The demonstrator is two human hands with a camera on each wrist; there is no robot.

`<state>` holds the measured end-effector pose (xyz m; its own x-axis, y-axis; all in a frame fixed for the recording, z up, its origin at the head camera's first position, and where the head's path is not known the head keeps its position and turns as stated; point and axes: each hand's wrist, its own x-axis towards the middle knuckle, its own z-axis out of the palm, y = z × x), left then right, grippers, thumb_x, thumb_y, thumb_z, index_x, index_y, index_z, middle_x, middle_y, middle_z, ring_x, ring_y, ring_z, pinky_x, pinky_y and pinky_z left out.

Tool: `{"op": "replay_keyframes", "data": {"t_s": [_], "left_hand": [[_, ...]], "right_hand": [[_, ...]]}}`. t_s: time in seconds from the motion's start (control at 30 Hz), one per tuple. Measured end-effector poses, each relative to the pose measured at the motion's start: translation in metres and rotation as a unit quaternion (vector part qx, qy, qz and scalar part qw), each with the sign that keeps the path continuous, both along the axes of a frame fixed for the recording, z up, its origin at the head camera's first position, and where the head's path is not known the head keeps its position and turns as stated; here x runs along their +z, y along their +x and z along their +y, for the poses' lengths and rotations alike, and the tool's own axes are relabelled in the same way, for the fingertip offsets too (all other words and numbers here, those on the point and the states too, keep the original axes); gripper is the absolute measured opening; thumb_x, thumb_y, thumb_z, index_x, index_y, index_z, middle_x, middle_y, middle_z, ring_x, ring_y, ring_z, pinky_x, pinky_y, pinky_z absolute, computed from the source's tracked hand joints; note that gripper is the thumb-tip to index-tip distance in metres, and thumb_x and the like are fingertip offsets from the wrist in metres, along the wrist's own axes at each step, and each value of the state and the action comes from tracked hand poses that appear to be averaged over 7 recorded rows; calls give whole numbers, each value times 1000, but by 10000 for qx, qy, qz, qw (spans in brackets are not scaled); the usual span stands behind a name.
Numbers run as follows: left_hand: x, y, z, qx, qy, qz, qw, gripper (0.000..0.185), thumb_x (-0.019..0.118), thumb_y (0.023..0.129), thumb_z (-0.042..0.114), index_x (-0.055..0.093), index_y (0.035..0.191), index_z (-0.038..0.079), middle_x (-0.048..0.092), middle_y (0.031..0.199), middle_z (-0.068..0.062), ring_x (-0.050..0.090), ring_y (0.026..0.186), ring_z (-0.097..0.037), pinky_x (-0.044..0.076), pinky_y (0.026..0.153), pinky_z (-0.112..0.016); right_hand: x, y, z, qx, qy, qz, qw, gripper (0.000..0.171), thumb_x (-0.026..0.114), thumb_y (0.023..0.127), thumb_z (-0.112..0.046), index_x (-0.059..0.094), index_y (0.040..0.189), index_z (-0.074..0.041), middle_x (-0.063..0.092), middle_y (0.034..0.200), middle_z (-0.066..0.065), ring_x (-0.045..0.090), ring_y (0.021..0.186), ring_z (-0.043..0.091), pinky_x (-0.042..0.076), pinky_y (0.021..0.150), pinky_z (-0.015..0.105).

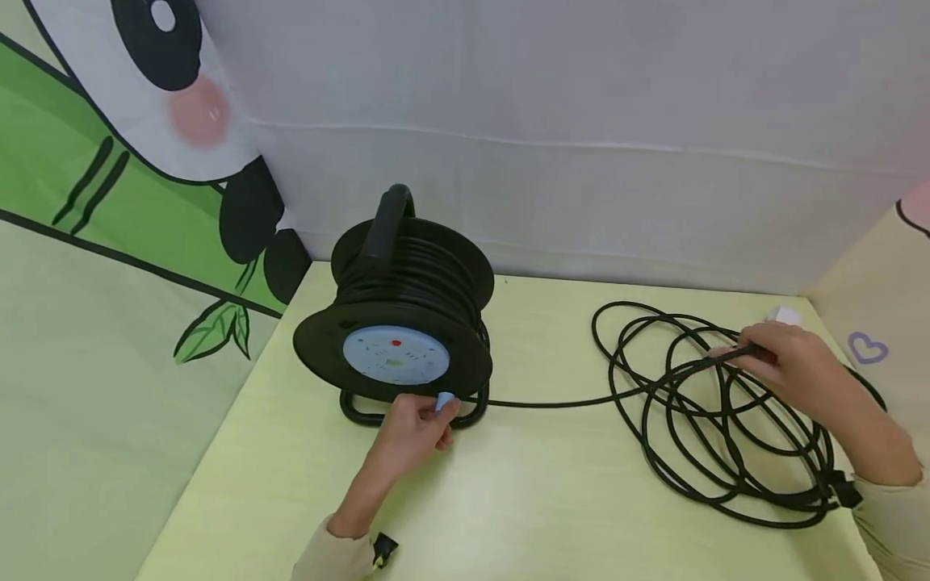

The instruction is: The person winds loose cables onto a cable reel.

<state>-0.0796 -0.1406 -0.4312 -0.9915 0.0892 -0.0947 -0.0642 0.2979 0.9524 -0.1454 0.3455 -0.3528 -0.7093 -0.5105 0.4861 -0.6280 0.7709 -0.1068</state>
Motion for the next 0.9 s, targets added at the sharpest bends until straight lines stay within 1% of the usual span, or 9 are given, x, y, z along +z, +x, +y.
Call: {"op": "replay_keyframes", "data": {"t_s": [0.1, 0.17, 0.23, 0.33, 0.43, 0.5, 0.57, 0.73, 0.9], "left_hand": [[-3, 1, -15, 99, -205, -186, 9996, 29, 67, 100, 14, 72, 81, -6, 68, 65, -9, 67, 60, -18, 52, 57, -22], [-5, 2, -25, 216, -332, -332, 9987, 29, 66, 100, 15, 72, 82, -6, 69, 66, -9, 68, 62, -19, 50, 57, -23], [-6, 2, -34, 334, -419, -452, 9975, 29, 66, 100, 16, 72, 83, -6, 69, 68, -9, 69, 64, -20, 51, 58, -23], [-7, 2, -46, 458, -434, -547, 9965, 29, 66, 101, 15, 72, 85, -8, 70, 70, -9, 72, 66, -23, 57, 63, -24], [-8, 2, -55, 536, -432, -636, 9956, 29, 67, 100, 16, 72, 86, -9, 71, 70, -10, 73, 67, -24, 59, 65, -25], [-8, 2, -60, 593, -444, -697, 9948, 29, 67, 100, 16, 73, 87, -10, 71, 71, -10, 73, 67, -24, 59, 65, -24], [-7, 2, -64, 654, -489, -725, 9940, 29, 67, 100, 17, 73, 89, -10, 71, 72, -10, 73, 67, -23, 59, 65, -24], [-7, 1, -72, 805, -555, -791, 9921, 30, 67, 101, 20, 74, 96, -9, 71, 76, -9, 73, 70, -24, 60, 66, -23], [-7, 0, -79, 897, -446, -897, 9909, 35, 66, 102, 23, 73, 104, -10, 71, 79, -10, 74, 73, -25, 61, 67, -24]], "right_hand": [[2, 7, 18, -519, -155, -353, 9979, 16, 64, 102, -9, 70, 91, 0, 64, 69, 12, 31, 54, 0, 28, 52, 20], [0, 10, 25, -733, -260, -519, 9956, 13, 63, 101, -2, 71, 102, 9, 69, 80, 28, 28, 49, 0, 29, 49, 21], [-3, 12, 30, -669, -333, -748, 9944, 19, 60, 102, 0, 70, 113, 11, 70, 94, 33, 27, 48, 0, 29, 47, 22], [-8, 12, 35, -395, -754, -1279, 9881, 14, 63, 99, 4, 74, 106, -1, 74, 89, 5, 29, 51, 1, 27, 43, 24], [-9, 14, 38, -105, -1345, -1995, 9706, 24, 68, 92, 10, 71, 90, -14, 54, 71, -16, 29, 52, 5, 25, 43, 27], [-9, 16, 39, 10, -1695, -2343, 9573, 32, 70, 88, 13, 65, 82, -18, 38, 63, -12, 29, 51, 10, 25, 43, 29], [-8, 17, 39, 86, -1751, -2448, 9536, 34, 70, 88, 13, 62, 79, -19, 33, 62, -5, 28, 50, 12, 24, 44, 29], [-8, 17, 36, 117, -1596, -2180, 9628, 26, 68, 92, 11, 74, 93, -14, 51, 67, -7, 36, 55, 12, 28, 46, 27], [-11, 16, 31, -355, -1357, -2200, 9654, 14, 71, 96, -2, 76, 105, -12, 63, 75, -11, 47, 61, 10, 35, 51, 23]]}}
